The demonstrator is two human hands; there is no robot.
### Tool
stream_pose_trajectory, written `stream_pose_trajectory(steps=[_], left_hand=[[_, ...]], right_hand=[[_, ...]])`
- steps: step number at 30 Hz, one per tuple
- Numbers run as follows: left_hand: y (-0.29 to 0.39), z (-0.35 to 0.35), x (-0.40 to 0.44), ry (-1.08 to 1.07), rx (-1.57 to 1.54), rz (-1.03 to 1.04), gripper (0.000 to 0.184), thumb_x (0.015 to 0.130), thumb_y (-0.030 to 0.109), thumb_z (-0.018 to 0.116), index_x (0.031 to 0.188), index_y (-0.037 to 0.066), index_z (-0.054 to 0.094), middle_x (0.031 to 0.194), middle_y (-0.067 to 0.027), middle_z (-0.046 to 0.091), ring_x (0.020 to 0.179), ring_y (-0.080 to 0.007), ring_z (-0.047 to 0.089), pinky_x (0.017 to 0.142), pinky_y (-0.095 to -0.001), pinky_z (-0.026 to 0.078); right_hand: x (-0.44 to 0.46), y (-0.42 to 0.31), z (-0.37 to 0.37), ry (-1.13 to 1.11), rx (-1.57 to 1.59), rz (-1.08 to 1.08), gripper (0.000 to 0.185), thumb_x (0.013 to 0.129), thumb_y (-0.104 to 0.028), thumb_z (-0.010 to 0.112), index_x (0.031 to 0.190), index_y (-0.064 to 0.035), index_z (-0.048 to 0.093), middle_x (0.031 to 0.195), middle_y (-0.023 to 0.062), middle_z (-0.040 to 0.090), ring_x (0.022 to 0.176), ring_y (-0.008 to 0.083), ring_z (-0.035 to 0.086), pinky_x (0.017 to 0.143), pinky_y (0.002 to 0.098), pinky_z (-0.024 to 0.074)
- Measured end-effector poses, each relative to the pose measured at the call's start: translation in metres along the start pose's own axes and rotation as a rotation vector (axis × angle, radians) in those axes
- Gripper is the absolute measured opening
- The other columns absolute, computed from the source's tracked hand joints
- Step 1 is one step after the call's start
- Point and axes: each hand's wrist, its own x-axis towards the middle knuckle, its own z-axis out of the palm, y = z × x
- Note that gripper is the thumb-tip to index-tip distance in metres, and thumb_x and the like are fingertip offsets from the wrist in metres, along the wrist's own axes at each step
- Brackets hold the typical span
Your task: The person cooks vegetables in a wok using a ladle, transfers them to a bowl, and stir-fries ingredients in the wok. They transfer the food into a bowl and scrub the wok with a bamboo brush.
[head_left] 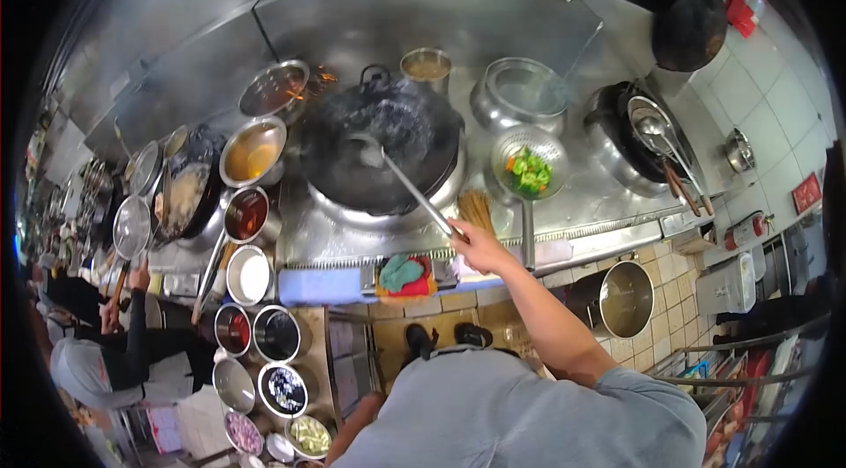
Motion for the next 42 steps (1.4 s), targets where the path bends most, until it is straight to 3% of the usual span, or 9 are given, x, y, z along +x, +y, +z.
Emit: stream_pose_trajectory(steps=[5, 7, 15, 22, 30, 32, 39, 40, 42], left_hand=[[0.102, -0.023, 0.027, 0.162, -0.007, -0.325, 0.030, 0.082, 0.030, 0.056, 0.100, 0.008, 0.066, 0.101, -0.0164, 0.065, 0.092, -0.0329, 0.063, 0.079, -0.0400, 0.050], [0.047, 0.008, 0.087, 0.168, -0.176, -0.302, 0.037, 0.084, 0.037, 0.053, 0.104, 0.008, 0.065, 0.104, -0.0156, 0.064, 0.097, -0.0315, 0.061, 0.085, -0.0392, 0.048], [0.205, -0.022, 0.084, 0.093, 0.033, -0.076, 0.040, 0.083, 0.042, 0.051, 0.103, 0.009, 0.065, 0.104, -0.0155, 0.064, 0.099, -0.0315, 0.060, 0.087, -0.0387, 0.046], [0.269, 0.010, 0.128, -0.103, 0.351, 0.243, 0.035, 0.084, 0.035, 0.050, 0.102, 0.007, 0.063, 0.105, -0.0175, 0.062, 0.105, -0.0315, 0.056, 0.091, -0.0410, 0.044], [0.320, 0.037, 0.197, -0.125, 0.394, 0.646, 0.067, 0.080, 0.038, 0.057, 0.135, 0.006, 0.036, 0.139, -0.0186, 0.037, 0.126, -0.0307, 0.038, 0.105, -0.0390, 0.033], [0.326, 0.019, 0.201, -0.230, 0.331, 0.655, 0.071, 0.078, 0.038, 0.059, 0.136, 0.005, 0.034, 0.140, -0.0182, 0.036, 0.127, -0.0309, 0.037, 0.106, -0.0389, 0.031], [0.281, 0.078, 0.290, -0.478, 0.853, 0.623, 0.070, 0.074, 0.039, 0.062, 0.131, 0.002, 0.042, 0.137, -0.0201, 0.041, 0.127, -0.0314, 0.038, 0.107, -0.0383, 0.027], [0.260, 0.092, 0.324, -0.466, 0.822, 0.465, 0.058, 0.076, 0.031, 0.060, 0.125, 0.002, 0.049, 0.127, -0.0214, 0.050, 0.116, -0.0331, 0.050, 0.103, -0.0401, 0.034], [0.307, 0.085, 0.296, -0.608, 1.220, 0.844, 0.042, 0.083, 0.026, 0.050, 0.119, 0.004, 0.054, 0.114, -0.0148, 0.061, 0.086, -0.0285, 0.064, 0.084, -0.0425, 0.046]], right_hand=[[0.004, 0.002, -0.033, 0.097, -0.188, -0.078, 0.051, 0.087, -0.016, 0.055, 0.135, -0.0106, 0.041, 0.068, 0.0066, 0.056, 0.051, 0.0138, 0.054, 0.045, 0.0288, 0.0439], [0.041, 0.024, 0.003, 0.497, -0.663, -0.375, 0.049, 0.086, -0.018, 0.057, 0.133, -0.0101, 0.044, 0.070, 0.0079, 0.060, 0.053, 0.0157, 0.055, 0.047, 0.0301, 0.0451], [-0.002, 0.004, -0.046, -0.174, 0.334, 0.046, 0.050, 0.089, -0.013, 0.051, 0.137, -0.0123, 0.037, 0.070, 0.0028, 0.054, 0.050, 0.0075, 0.047, 0.037, 0.0272, 0.0389], [0.028, 0.009, -0.005, 0.360, -0.494, -0.270, 0.049, 0.083, -0.011, 0.050, 0.131, -0.0097, 0.044, 0.087, 0.0211, 0.059, 0.081, 0.0423, 0.059, 0.075, 0.0461, 0.0486], [-0.035, -0.007, 0.021, 0.312, -0.665, -0.082, 0.050, 0.078, -0.011, 0.056, 0.127, -0.0165, 0.050, 0.094, 0.0180, 0.056, 0.070, 0.0333, 0.060, 0.065, 0.0431, 0.0504], [-0.044, -0.005, 0.021, 0.522, -0.732, -0.394, 0.045, 0.077, -0.010, 0.058, 0.120, -0.0203, 0.056, 0.100, 0.0148, 0.055, 0.075, 0.0311, 0.060, 0.067, 0.0415, 0.0509], [-0.229, 0.086, -0.006, 0.689, -0.352, 0.109, 0.032, 0.081, -0.006, 0.050, 0.109, -0.0162, 0.063, 0.097, 0.0099, 0.058, 0.091, 0.0291, 0.058, 0.075, 0.0375, 0.0488], [-0.264, 0.114, 0.003, 0.758, -0.291, 0.226, 0.029, 0.084, -0.009, 0.050, 0.109, -0.0145, 0.062, 0.096, 0.0102, 0.059, 0.088, 0.0275, 0.060, 0.075, 0.0370, 0.0495], [-0.338, 0.143, 0.031, 0.946, -0.205, 0.440, 0.026, 0.086, -0.013, 0.049, 0.109, -0.0128, 0.062, 0.094, 0.0106, 0.061, 0.085, 0.0258, 0.061, 0.075, 0.0365, 0.0501]])
